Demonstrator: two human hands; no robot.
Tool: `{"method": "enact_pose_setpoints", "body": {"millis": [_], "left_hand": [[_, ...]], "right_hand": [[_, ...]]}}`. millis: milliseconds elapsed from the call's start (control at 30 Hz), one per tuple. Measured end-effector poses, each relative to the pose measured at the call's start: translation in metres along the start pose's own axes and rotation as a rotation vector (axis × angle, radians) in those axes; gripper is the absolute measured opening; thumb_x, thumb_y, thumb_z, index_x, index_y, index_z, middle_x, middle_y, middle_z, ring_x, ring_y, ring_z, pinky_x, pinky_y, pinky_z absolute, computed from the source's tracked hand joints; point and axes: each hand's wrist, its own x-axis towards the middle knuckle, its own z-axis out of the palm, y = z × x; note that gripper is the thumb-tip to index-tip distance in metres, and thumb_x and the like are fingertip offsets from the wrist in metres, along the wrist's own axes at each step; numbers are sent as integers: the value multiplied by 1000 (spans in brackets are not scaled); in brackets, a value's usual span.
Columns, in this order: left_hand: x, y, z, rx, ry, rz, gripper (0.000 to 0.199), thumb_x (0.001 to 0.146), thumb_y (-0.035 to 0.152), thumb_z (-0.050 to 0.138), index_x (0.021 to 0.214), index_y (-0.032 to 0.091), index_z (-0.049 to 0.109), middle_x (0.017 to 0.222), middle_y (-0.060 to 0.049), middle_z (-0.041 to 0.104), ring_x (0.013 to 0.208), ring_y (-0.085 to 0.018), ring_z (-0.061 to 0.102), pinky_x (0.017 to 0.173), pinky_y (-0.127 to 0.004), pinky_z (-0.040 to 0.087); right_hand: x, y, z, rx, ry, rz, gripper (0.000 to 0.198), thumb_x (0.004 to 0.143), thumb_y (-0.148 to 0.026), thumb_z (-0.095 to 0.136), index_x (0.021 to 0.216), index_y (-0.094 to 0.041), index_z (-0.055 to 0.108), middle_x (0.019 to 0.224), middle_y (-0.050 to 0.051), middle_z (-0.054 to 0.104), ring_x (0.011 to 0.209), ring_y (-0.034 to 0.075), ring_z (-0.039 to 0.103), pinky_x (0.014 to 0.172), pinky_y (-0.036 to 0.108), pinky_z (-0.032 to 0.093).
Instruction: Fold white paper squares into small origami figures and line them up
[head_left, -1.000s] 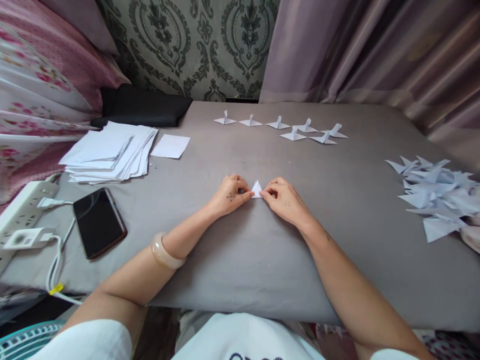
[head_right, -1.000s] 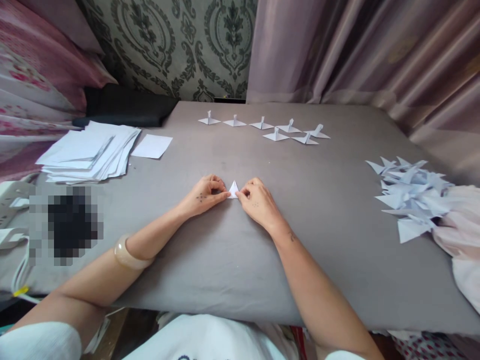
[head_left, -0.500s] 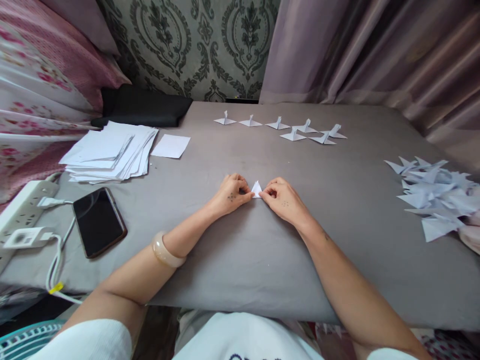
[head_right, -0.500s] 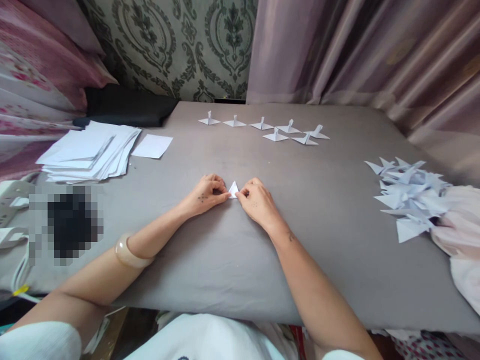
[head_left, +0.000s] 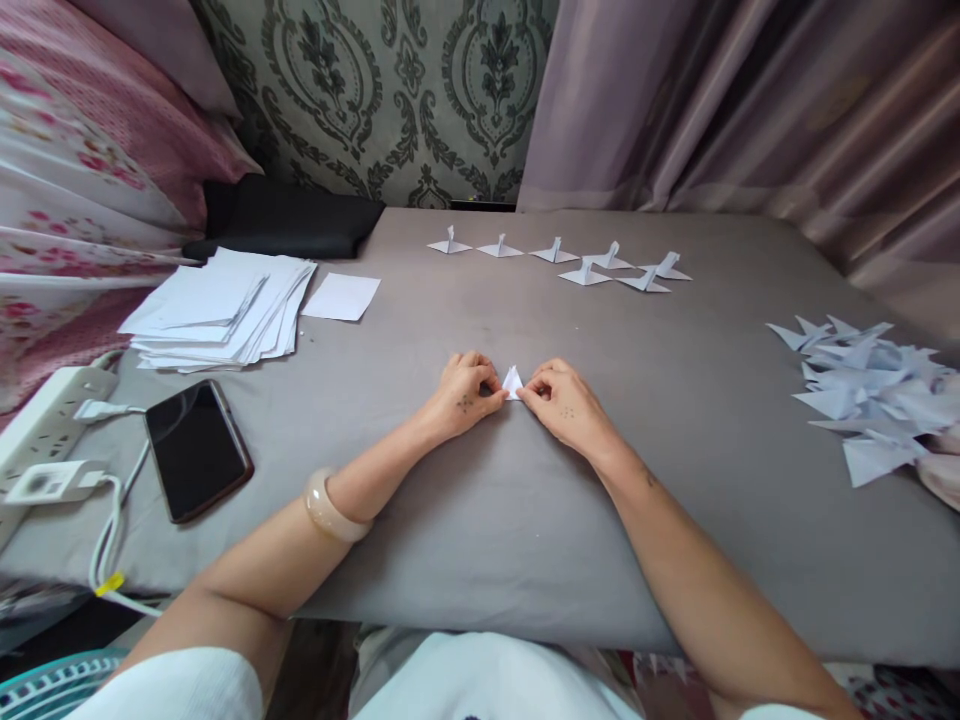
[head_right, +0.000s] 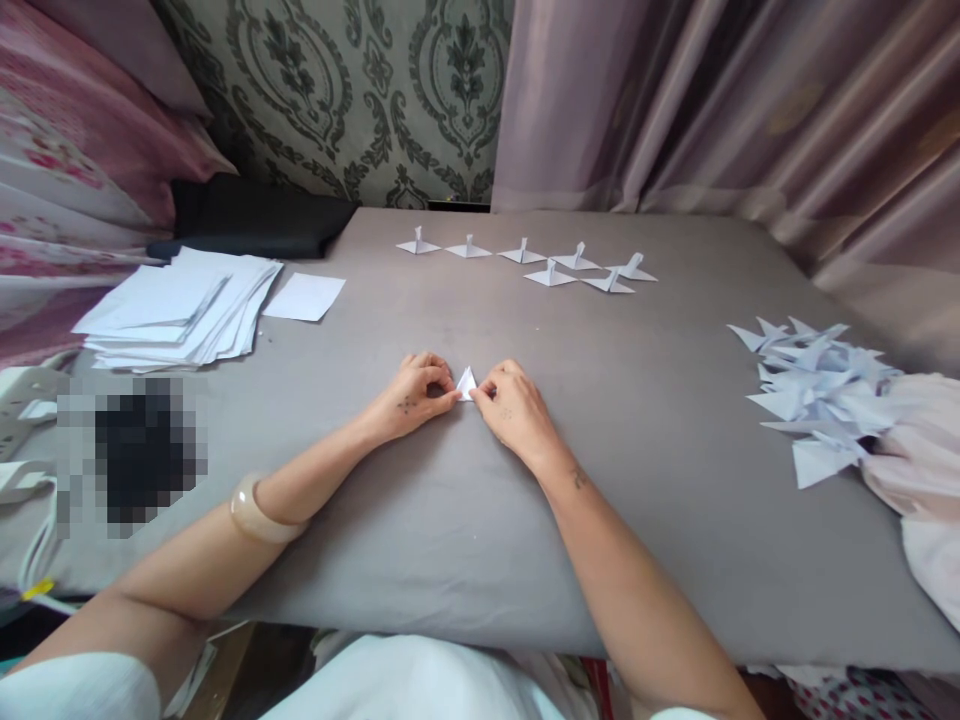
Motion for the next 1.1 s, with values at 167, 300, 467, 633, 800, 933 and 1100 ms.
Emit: {"method": "enact_pose_setpoints", "body": {"millis": [167,300,467,633,800,933,1100], "left_hand": [[-1,1,3,25,25,12,10,79,25,63,73,17,62,97,-6,57,92,-21,47,89,-37,39],[-3,0,6,98,50,42,10,81,24,61,77,17,57,94,-7,56,88,-20,46,85,-35,39],[-9,2,8,199,71,116,10,87,24,53,95,18,54,103,-8,55,91,-20,46,81,-34,37],[-16,10,9,440,26,274,23,96,19,35,98,20,58,102,-7,61,93,-21,47,77,-34,32],[-22,18,6,642,-36,371,25,96,17,37,99,18,62,93,-9,62,91,-23,49,79,-37,31],[-24,18,6,679,-52,409,22,94,18,42,99,16,63,93,-9,62,92,-25,49,81,-38,31],[-26,16,6,652,-73,416,25,94,19,41,101,14,64,93,-10,62,92,-24,51,82,-38,33]], "right_hand": [[0,-1,1,-15,7,-4,17,80,-27,59,65,-19,61,88,3,58,68,13,55,70,29,42],[0,-2,1,-36,-5,14,17,81,-26,59,65,-19,59,87,3,57,70,13,55,71,29,42],[-1,0,2,-45,21,14,16,79,-28,61,67,-20,56,84,2,55,67,13,53,69,29,42],[-1,3,0,4,56,-39,9,77,-28,61,72,-21,61,81,1,59,65,12,53,69,28,43],[0,7,-7,287,53,90,17,81,-29,54,87,-19,66,76,2,67,66,14,60,65,28,48],[-16,0,-6,174,94,-99,21,86,-20,48,94,-21,67,95,4,71,87,16,65,83,31,48],[-43,-14,5,-144,35,-322,40,89,-7,34,114,-22,62,112,8,66,107,21,58,92,35,45]]}}
